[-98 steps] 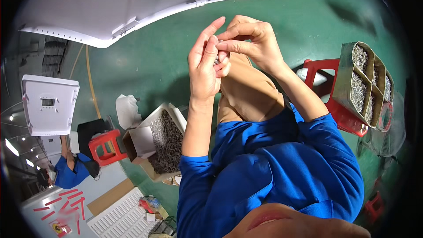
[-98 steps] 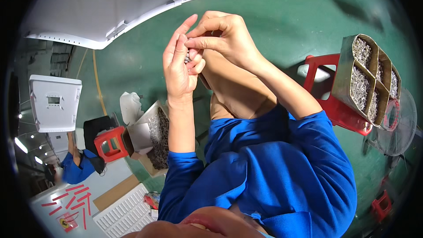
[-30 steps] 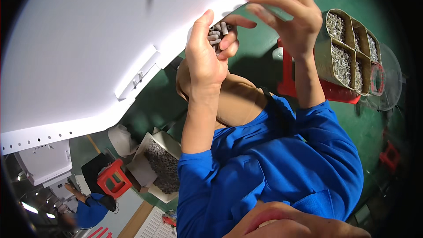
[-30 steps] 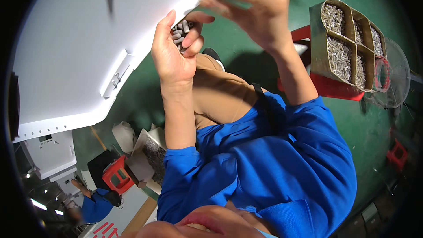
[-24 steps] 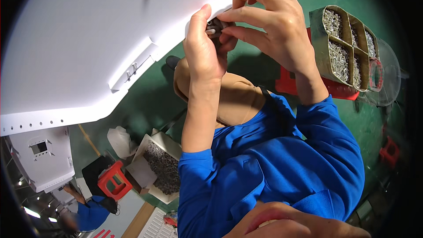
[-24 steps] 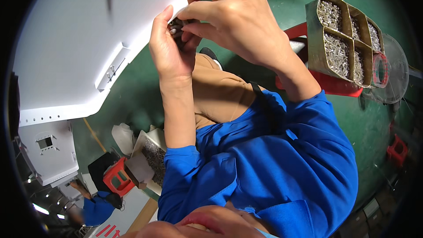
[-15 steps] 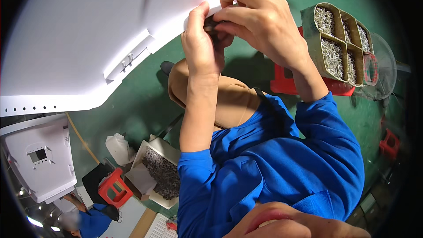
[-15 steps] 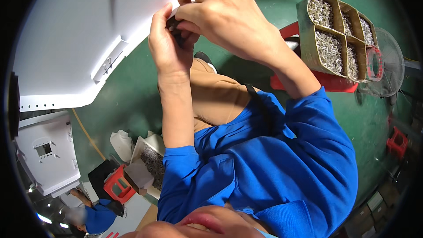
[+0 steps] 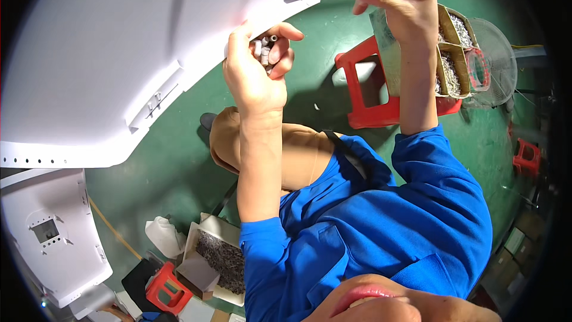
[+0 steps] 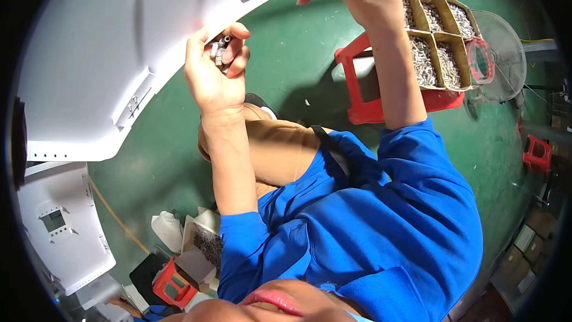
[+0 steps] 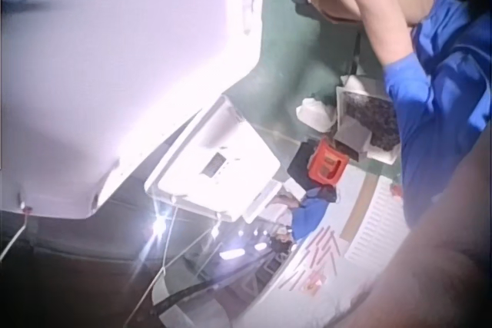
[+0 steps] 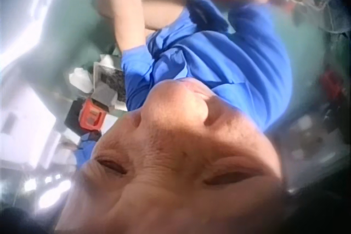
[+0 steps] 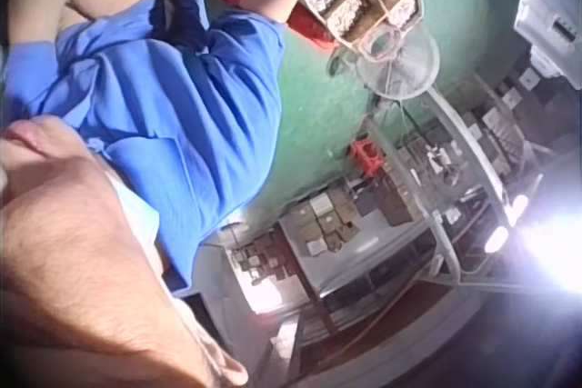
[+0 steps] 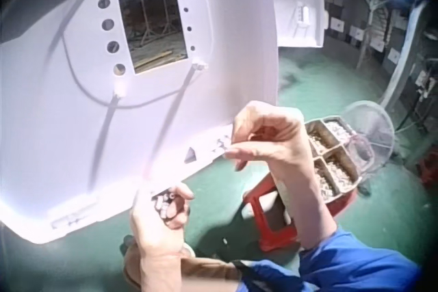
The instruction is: The recorder is picking up small metal components from boxes and inserting them into specific slots on a white plastic housing.
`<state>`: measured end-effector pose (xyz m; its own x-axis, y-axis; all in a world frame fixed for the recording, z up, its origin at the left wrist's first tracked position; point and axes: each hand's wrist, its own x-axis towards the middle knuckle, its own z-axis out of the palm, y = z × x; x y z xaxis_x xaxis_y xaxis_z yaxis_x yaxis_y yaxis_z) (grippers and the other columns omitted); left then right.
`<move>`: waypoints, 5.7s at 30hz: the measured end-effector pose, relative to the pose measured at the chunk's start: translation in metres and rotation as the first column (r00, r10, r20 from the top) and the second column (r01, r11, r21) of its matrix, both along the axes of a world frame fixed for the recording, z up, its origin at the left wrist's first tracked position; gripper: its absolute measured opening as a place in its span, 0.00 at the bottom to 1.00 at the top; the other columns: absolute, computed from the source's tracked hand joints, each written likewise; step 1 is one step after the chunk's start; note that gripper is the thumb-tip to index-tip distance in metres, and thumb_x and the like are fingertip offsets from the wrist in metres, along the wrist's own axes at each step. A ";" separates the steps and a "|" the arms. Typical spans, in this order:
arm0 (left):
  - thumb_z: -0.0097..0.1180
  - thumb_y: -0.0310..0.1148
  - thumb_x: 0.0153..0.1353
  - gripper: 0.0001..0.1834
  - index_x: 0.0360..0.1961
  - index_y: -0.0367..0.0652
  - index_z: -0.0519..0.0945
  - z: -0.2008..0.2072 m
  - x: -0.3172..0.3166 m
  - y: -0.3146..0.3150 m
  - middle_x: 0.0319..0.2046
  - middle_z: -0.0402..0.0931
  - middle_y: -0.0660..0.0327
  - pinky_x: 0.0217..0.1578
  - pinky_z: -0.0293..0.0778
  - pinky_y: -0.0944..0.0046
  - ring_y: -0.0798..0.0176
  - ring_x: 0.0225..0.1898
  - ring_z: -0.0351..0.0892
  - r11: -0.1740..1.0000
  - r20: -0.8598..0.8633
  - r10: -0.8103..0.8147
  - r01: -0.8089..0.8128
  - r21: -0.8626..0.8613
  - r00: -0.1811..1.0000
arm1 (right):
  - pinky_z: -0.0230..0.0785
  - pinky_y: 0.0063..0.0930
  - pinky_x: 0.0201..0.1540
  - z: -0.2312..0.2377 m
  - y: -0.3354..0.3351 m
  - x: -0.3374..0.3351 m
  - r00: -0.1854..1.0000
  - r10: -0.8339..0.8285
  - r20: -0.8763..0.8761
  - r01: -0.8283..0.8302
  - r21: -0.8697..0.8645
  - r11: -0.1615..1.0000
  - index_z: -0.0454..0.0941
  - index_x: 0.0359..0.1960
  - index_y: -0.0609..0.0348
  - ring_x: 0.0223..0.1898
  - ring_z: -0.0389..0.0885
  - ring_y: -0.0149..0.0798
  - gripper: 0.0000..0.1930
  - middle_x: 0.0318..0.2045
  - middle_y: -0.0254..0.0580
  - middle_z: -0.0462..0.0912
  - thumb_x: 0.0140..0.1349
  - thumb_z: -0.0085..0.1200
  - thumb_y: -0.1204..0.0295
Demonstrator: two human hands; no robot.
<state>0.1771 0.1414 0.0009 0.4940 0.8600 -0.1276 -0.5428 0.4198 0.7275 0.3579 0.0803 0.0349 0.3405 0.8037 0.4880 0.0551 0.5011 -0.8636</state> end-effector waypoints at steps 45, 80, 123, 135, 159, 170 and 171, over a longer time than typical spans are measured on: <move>0.45 0.44 0.66 0.18 0.34 0.36 0.74 0.015 -0.036 -0.009 0.22 0.70 0.58 0.11 0.48 0.78 0.74 0.17 0.55 0.987 0.018 -0.131 0.129 0.091 0.991 | 0.69 0.30 0.41 -0.012 0.024 -0.063 0.532 -0.390 0.752 0.146 0.371 0.917 0.83 0.37 0.58 0.37 0.78 0.39 0.10 0.36 0.39 0.82 0.52 0.59 0.73; 0.37 0.42 0.66 0.19 0.21 0.46 0.68 0.025 0.008 0.012 0.15 0.60 0.70 0.13 0.50 0.73 0.74 0.13 0.54 0.966 -0.100 -0.044 0.068 0.250 0.994 | 0.69 0.31 0.35 0.027 0.034 -0.042 0.464 -0.138 0.875 -0.107 0.210 0.972 0.75 0.25 0.58 0.31 0.72 0.40 0.06 0.22 0.36 0.74 0.44 0.57 0.73; 0.34 0.37 0.62 0.17 0.27 0.37 0.72 0.057 0.067 0.009 0.15 0.66 0.64 0.11 0.49 0.71 0.73 0.10 0.53 0.954 -0.131 -0.142 0.171 0.247 0.981 | 0.65 0.35 0.40 0.054 0.010 0.013 0.624 -0.289 0.726 -0.042 0.401 0.915 0.80 0.29 0.55 0.36 0.71 0.44 0.09 0.27 0.37 0.75 0.43 0.62 0.73; 0.40 0.37 0.59 0.15 0.24 0.38 0.72 0.059 0.090 0.008 0.15 0.68 0.63 0.08 0.50 0.69 0.72 0.10 0.59 0.969 -0.081 -0.087 0.103 0.225 0.993 | 0.66 0.25 0.37 0.062 -0.001 0.002 0.579 -0.101 0.809 0.238 -0.050 0.970 0.75 0.31 0.68 0.32 0.73 0.36 0.11 0.28 0.40 0.73 0.43 0.58 0.84; 0.42 0.33 0.62 0.16 0.44 0.35 0.75 -0.020 -0.065 0.031 0.25 0.74 0.63 0.10 0.47 0.77 0.76 0.15 0.57 0.961 -0.053 0.208 -0.214 -0.176 0.977 | 0.73 0.25 0.33 0.022 0.081 -0.095 0.847 0.178 0.500 -0.099 -0.181 0.978 0.77 0.31 0.67 0.30 0.80 0.35 0.05 0.28 0.41 0.79 0.52 0.57 0.82; 0.50 0.32 0.61 0.11 0.32 0.32 0.71 0.030 -0.170 0.079 0.26 0.71 0.52 0.12 0.47 0.75 0.73 0.17 0.56 0.950 0.087 0.313 -0.313 -0.013 0.946 | 0.76 0.22 0.37 0.014 0.142 -0.128 0.862 -0.121 0.492 0.049 0.156 0.987 0.80 0.32 0.63 0.32 0.81 0.31 0.06 0.30 0.36 0.81 0.51 0.59 0.83; 0.50 0.31 0.61 0.10 0.32 0.32 0.71 0.028 -0.171 0.080 0.25 0.71 0.51 0.12 0.47 0.75 0.73 0.16 0.56 0.951 0.056 0.310 -0.311 -0.002 0.949 | 0.75 0.23 0.37 0.013 0.141 -0.128 0.852 -0.135 0.506 0.041 0.192 0.980 0.81 0.32 0.62 0.32 0.82 0.33 0.07 0.30 0.36 0.81 0.50 0.60 0.83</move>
<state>0.0061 0.2213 0.0291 0.2086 0.9728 -0.1011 -0.6845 0.2190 0.6953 0.2300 0.2213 0.0476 0.0680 0.6722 0.7373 0.5187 0.6074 -0.6017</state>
